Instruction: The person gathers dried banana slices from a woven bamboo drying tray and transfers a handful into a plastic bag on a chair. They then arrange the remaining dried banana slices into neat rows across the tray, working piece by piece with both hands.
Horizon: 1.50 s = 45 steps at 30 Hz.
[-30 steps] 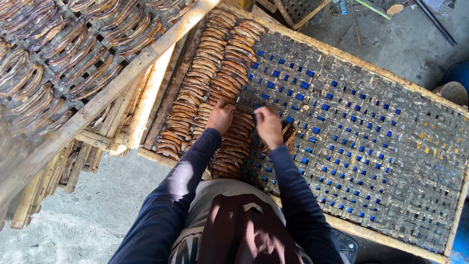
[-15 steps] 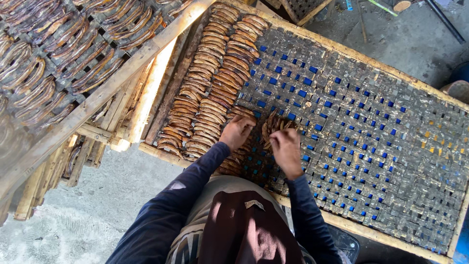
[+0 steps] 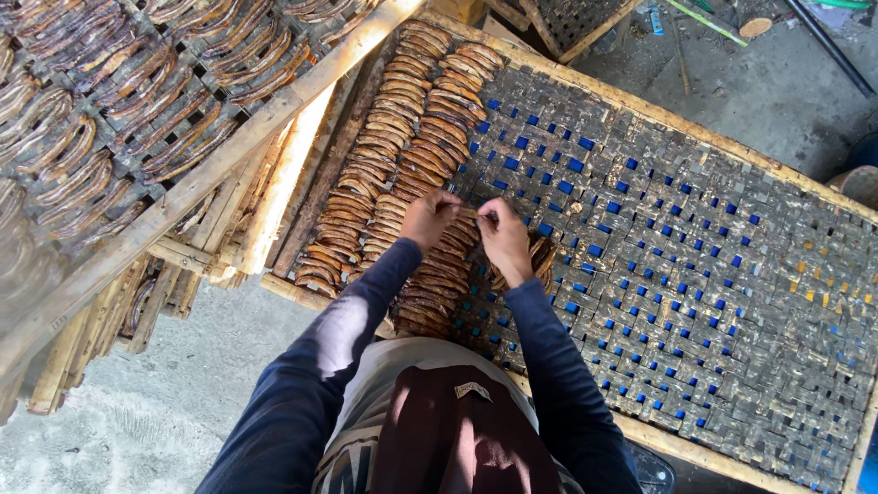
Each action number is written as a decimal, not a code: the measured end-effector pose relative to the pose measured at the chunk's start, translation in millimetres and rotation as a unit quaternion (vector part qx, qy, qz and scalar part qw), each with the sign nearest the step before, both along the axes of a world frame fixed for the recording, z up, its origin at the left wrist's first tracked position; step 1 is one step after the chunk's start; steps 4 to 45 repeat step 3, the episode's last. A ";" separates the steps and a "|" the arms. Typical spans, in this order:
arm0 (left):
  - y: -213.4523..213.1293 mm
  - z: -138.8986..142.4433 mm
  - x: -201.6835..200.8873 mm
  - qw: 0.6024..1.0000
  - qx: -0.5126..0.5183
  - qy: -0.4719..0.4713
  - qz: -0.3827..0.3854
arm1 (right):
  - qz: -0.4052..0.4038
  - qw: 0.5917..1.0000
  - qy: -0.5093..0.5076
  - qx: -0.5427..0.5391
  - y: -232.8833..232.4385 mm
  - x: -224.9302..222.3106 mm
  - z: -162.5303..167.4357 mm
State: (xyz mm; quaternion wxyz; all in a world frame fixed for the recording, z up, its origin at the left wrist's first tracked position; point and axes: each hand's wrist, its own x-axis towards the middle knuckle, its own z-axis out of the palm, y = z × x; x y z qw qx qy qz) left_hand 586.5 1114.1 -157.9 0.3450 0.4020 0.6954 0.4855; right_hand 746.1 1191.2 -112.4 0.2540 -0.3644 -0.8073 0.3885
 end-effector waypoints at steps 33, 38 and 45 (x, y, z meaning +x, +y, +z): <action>6.5 -0.9 -9.5 0.987 0.015 0.162 0.003 | -0.006 0.994 -0.104 0.016 4.0 -18.4 -3.2; 6.5 -0.9 -9.5 0.987 0.015 0.162 0.003 | -0.006 0.994 -0.104 0.016 4.0 -18.4 -3.2; 6.5 -0.9 -9.5 0.987 0.015 0.162 0.003 | -0.006 0.994 -0.104 0.016 4.0 -18.4 -3.2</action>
